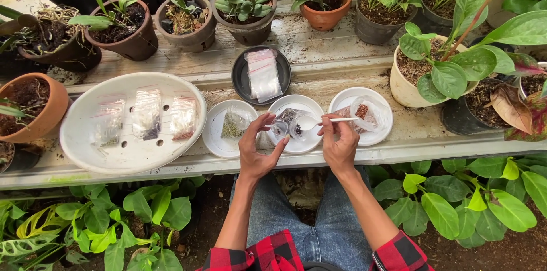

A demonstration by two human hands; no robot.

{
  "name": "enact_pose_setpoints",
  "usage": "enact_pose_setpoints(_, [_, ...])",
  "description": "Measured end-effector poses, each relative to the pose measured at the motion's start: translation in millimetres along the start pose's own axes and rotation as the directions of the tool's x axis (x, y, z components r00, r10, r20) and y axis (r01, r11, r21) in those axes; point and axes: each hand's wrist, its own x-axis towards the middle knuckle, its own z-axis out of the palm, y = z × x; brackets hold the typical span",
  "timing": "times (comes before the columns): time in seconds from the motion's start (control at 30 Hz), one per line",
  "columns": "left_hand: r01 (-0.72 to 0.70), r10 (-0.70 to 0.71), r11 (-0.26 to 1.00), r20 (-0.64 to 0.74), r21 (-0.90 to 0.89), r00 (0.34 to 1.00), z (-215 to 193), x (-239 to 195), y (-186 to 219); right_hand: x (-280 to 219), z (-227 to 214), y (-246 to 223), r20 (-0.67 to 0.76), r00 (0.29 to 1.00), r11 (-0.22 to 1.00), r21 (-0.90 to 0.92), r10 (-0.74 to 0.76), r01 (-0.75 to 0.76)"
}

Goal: Preparing plant supplements by transferring granular material from small plastic bags into bowls using a spoon on a greenhouse workbench.

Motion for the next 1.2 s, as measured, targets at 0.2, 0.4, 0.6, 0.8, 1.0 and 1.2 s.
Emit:
enact_pose_setpoints(0.2, [0.000, -0.001, 1.000, -0.011, -0.005, 1.000, 0.2, -0.2, -0.9, -0.7, -4.0, -6.0, -0.036, 0.997, 0.991, 0.119, 0.068, -0.063])
enact_pose_setpoints(0.4, [-0.003, 0.003, 1.000, -0.013, -0.015, 1.000, -0.4, 3.0, 3.9, 3.7, -6.9, -34.4, -0.093, 0.995, 0.991, 0.132, 0.035, -0.022])
enact_pose_setpoints(0.6, [-0.002, 0.001, 1.000, -0.003, -0.008, 1.000, -1.8, 2.4, 2.9, 17.9, 8.5, -68.8, 0.014, 0.985, 0.983, 0.068, -0.170, 0.169])
enact_pose_setpoints(0.8, [-0.010, 0.010, 1.000, -0.017, -0.016, 1.000, -0.8, 1.4, 0.9, 17.9, 11.6, -60.4, 0.150, 0.897, 0.899, -0.079, -0.416, 0.430])
enact_pose_setpoints(1.0, [-0.010, 0.010, 1.000, -0.019, -0.010, 1.000, -1.8, 2.9, 2.4, 12.3, -9.2, -61.1, -0.027, 0.933, 0.924, -0.151, -0.359, 0.351])
enact_pose_setpoints(1.2, [-0.015, 0.015, 1.000, -0.020, -0.009, 1.000, -2.0, 3.2, 1.9, -3.3, -1.5, -18.0, -0.002, 0.933, 0.912, -0.208, -0.361, 0.353])
